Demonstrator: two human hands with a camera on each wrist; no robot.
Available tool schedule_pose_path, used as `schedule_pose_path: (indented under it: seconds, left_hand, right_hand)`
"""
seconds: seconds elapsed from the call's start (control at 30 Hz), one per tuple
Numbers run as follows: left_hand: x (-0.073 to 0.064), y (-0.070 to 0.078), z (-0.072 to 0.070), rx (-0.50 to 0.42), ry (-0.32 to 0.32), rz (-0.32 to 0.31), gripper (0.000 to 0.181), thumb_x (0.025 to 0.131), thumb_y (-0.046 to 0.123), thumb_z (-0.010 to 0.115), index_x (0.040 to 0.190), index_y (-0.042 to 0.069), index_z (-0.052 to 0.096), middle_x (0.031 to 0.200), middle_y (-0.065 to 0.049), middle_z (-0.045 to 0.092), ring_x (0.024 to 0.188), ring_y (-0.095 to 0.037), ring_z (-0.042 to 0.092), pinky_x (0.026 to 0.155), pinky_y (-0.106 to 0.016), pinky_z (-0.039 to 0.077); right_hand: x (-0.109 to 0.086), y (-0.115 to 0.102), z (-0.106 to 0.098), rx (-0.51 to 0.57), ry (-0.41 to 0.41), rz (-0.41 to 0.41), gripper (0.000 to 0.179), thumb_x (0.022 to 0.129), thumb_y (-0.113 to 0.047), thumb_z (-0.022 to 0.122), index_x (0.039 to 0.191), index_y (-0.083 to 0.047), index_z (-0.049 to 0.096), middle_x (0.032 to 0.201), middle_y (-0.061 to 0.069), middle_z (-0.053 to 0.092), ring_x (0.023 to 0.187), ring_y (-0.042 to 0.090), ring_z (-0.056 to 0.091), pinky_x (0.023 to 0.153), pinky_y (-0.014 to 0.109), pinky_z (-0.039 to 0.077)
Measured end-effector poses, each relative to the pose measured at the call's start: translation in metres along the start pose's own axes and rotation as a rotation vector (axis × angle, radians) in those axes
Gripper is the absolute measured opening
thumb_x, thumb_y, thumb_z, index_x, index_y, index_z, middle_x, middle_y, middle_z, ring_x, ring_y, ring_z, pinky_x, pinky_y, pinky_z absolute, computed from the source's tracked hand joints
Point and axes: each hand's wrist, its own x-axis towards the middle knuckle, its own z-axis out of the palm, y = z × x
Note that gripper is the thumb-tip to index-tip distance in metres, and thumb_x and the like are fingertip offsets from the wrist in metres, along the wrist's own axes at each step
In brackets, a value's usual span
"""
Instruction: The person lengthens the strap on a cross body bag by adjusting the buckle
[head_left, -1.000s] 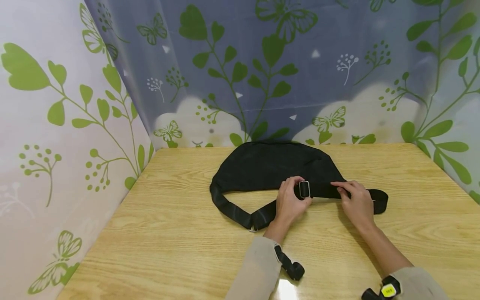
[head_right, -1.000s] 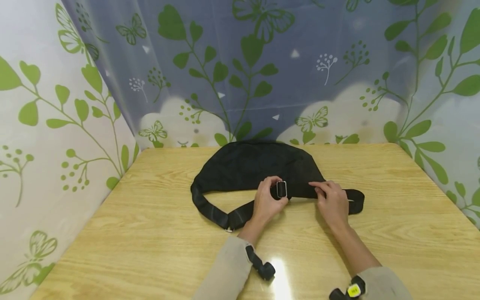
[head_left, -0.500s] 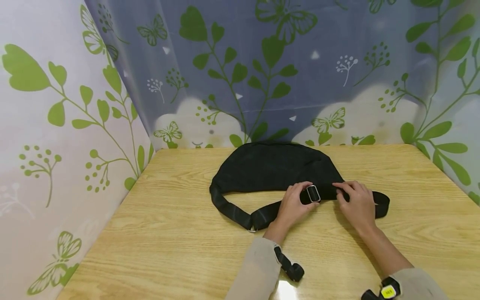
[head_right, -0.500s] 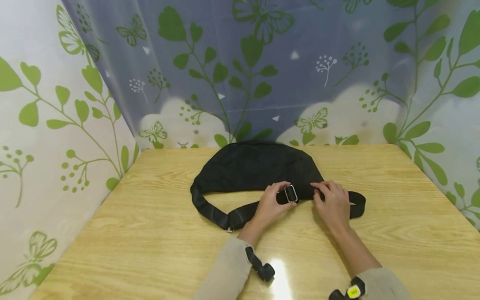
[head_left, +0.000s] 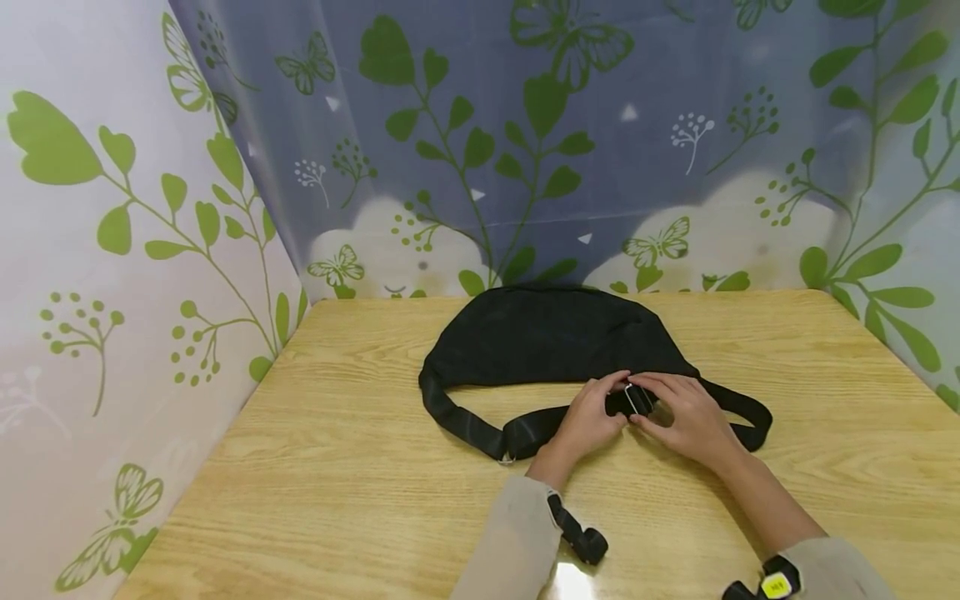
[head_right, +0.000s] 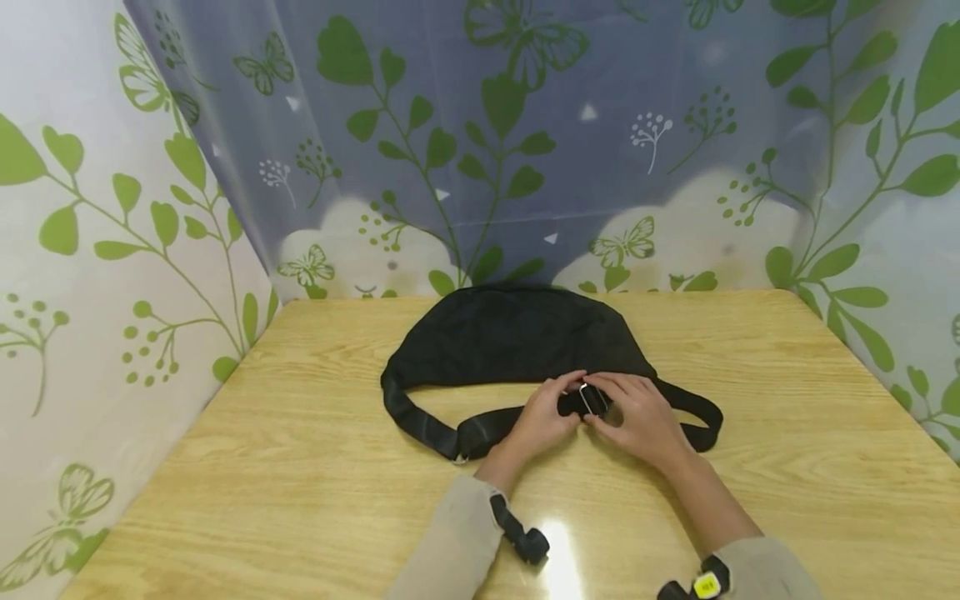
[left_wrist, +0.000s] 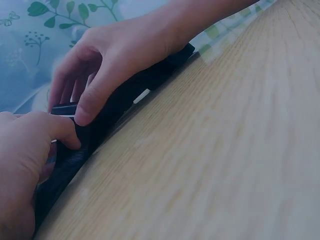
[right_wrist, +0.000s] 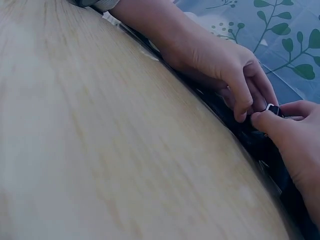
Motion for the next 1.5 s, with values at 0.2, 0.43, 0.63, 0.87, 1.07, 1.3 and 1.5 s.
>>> schedule_pose_path:
  seconds: [0.2,0.43,0.63,0.87,1.07,1.3,1.5]
  left_hand:
    - [0.000,0.000,0.003,-0.004,0.029,-0.020,0.051,0.083,0.005,0.061,0.132,0.013,0.049,0.116,0.004,0.058,0.107,-0.007,0.048,0.092,-0.021,0.035]
    - [-0.008,0.003,0.001,0.462,0.118,0.208,0.045,0.086,0.017,0.060,0.129,0.009,0.051,0.117,0.000,0.057,0.105,-0.012,0.050,0.091,-0.020,0.036]
    - [-0.028,0.005,-0.009,0.675,0.277,0.444,0.045,0.079,0.019,0.063,0.123,0.008,0.057,0.117,-0.002,0.057,0.108,-0.015,0.052,0.095,-0.026,0.034]
    - [-0.064,-0.004,-0.040,0.650,0.335,0.575,0.047,0.074,0.019,0.070,0.119,0.010,0.060,0.114,-0.002,0.058,0.106,-0.018,0.052,0.094,-0.029,0.036]
    - [-0.087,-0.036,-0.079,0.422,0.310,0.493,0.063,0.072,0.025,0.076,0.127,0.006,0.051,0.118,-0.006,0.055,0.106,-0.021,0.052,0.090,-0.033,0.039]
    - [-0.104,-0.072,-0.112,0.357,0.011,0.211,0.080,0.072,0.044,0.076,0.136,0.010,0.043,0.117,0.002,0.057,0.105,-0.015,0.052,0.090,-0.035,0.039]
    - [-0.108,-0.076,-0.116,0.366,-0.040,0.217,0.060,0.077,0.045,0.070,0.126,0.013,0.057,0.112,0.001,0.061,0.102,-0.014,0.052,0.088,-0.033,0.040]
  right_hand:
    - [-0.001,0.002,0.000,0.005,-0.036,-0.015,0.062,0.088,-0.055,0.042,0.116,-0.002,0.060,0.111,0.014,0.058,0.099,0.032,0.052,0.085,0.047,0.035]
    - [-0.001,0.003,-0.002,-0.006,-0.007,-0.004,0.063,0.088,-0.056,0.044,0.112,-0.001,0.060,0.106,0.013,0.061,0.096,0.032,0.053,0.085,0.048,0.036]
    - [-0.005,0.005,-0.009,-0.017,0.052,-0.003,0.059,0.084,-0.055,0.054,0.108,-0.003,0.063,0.101,0.011,0.062,0.093,0.030,0.054,0.081,0.047,0.038]
    - [-0.017,0.005,-0.023,-0.006,0.022,0.025,0.054,0.071,-0.039,0.074,0.111,-0.004,0.063,0.103,0.010,0.062,0.095,0.028,0.054,0.084,0.042,0.035]
    - [-0.022,0.008,-0.029,0.009,0.069,0.042,0.056,0.075,-0.047,0.069,0.111,-0.004,0.063,0.100,0.010,0.063,0.092,0.030,0.054,0.082,0.044,0.035]
    - [-0.024,0.008,-0.031,0.021,0.077,0.045,0.055,0.075,-0.047,0.069,0.110,-0.005,0.064,0.097,0.009,0.063,0.090,0.029,0.054,0.079,0.045,0.036]
    - [-0.025,0.008,-0.032,0.021,0.059,0.046,0.055,0.072,-0.044,0.072,0.109,-0.004,0.064,0.097,0.010,0.062,0.090,0.029,0.053,0.081,0.044,0.035]
